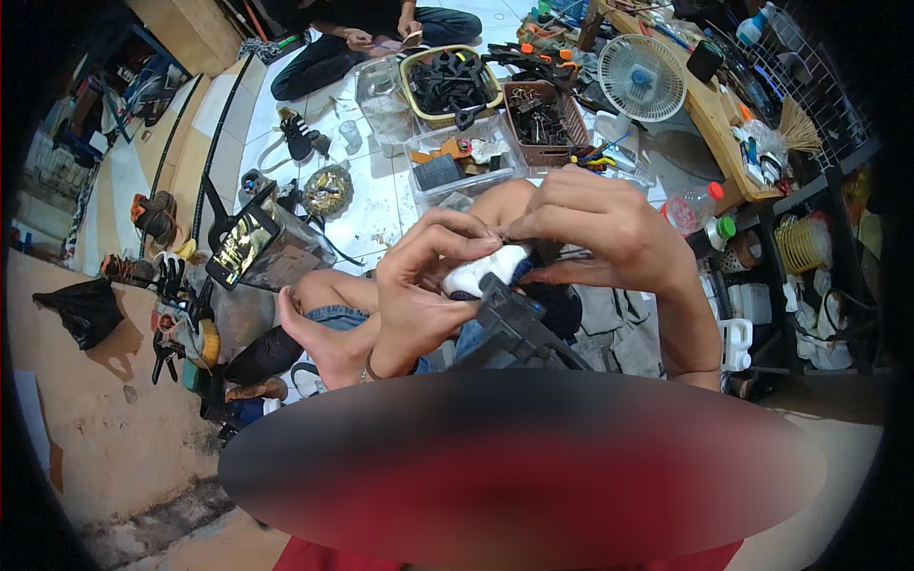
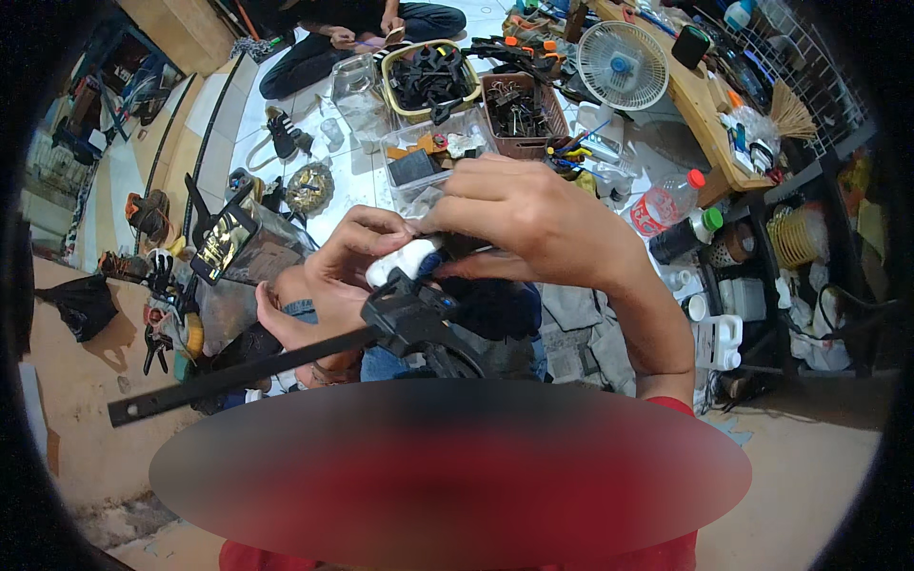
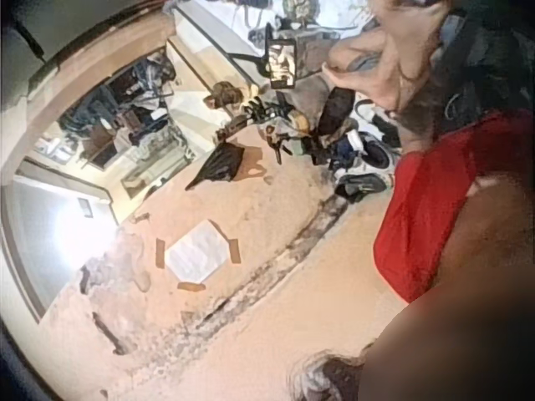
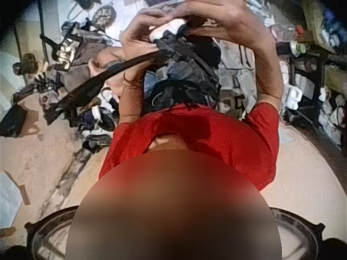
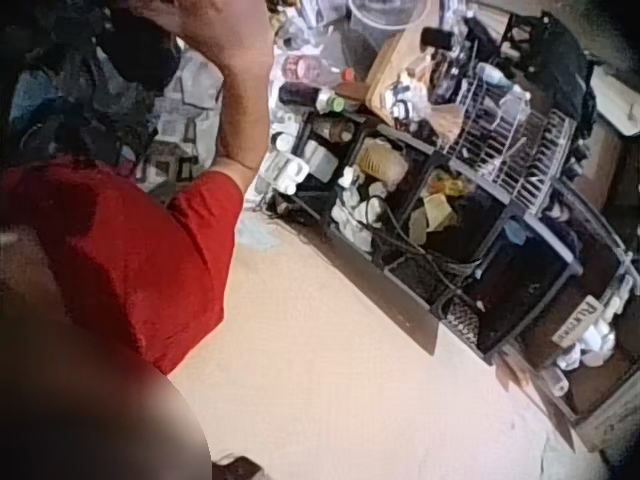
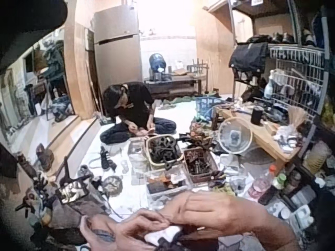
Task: Apply glue and use a clamp to repair the sole of a blue sneaker.
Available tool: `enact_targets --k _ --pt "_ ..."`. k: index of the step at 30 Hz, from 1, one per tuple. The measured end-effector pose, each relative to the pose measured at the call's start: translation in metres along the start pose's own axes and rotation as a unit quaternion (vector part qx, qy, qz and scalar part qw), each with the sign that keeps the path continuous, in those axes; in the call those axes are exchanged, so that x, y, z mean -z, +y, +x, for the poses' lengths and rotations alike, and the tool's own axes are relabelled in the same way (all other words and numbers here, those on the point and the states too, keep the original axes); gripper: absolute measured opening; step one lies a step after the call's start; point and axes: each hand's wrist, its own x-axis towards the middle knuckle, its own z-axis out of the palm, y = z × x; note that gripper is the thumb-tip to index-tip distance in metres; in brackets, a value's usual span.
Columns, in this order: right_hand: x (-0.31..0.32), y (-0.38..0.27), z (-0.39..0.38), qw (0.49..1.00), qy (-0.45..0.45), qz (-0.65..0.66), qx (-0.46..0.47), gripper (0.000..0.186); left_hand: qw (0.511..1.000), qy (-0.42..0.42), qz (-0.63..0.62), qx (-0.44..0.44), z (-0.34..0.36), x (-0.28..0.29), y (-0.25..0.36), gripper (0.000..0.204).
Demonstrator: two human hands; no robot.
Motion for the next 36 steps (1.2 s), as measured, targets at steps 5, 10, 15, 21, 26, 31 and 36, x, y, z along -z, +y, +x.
enact_targets --k 5,10,15,21,26,31,36 --pt "0.003 0.000 -0.002 1.000 0.014 0.005 0.004 0.038 1.000 -0.015 0.009 0.005 0.007 -0.004 0.004 0.043" --pt "0.006 0.002 0.001 1.000 -0.004 0.015 0.009 0.039 0.999 -0.016 0.029 0.001 0.008 -0.003 0.004 0.043" --pt "-0.011 0.007 0.001 0.995 0.059 0.075 -0.041 0.044 0.998 0.007 0.052 -0.023 0.000 0.001 0.005 0.048" --pt "-0.101 0.040 -0.036 0.885 0.105 0.415 -0.183 0.082 0.989 0.110 0.095 -0.004 -0.034 0.059 -0.008 0.037" --pt "-0.148 0.017 -0.021 0.904 0.046 0.331 -0.266 0.063 0.939 0.184 0.288 0.026 -0.103 0.110 -0.047 0.046" --pt "-0.171 0.010 -0.012 0.940 0.036 0.219 -0.261 0.059 0.959 0.212 0.188 0.023 -0.128 0.112 -0.067 0.082" --pt "-0.176 0.013 -0.007 0.942 0.050 0.208 -0.258 0.057 0.940 0.226 0.234 0.105 -0.140 0.112 -0.060 0.086"
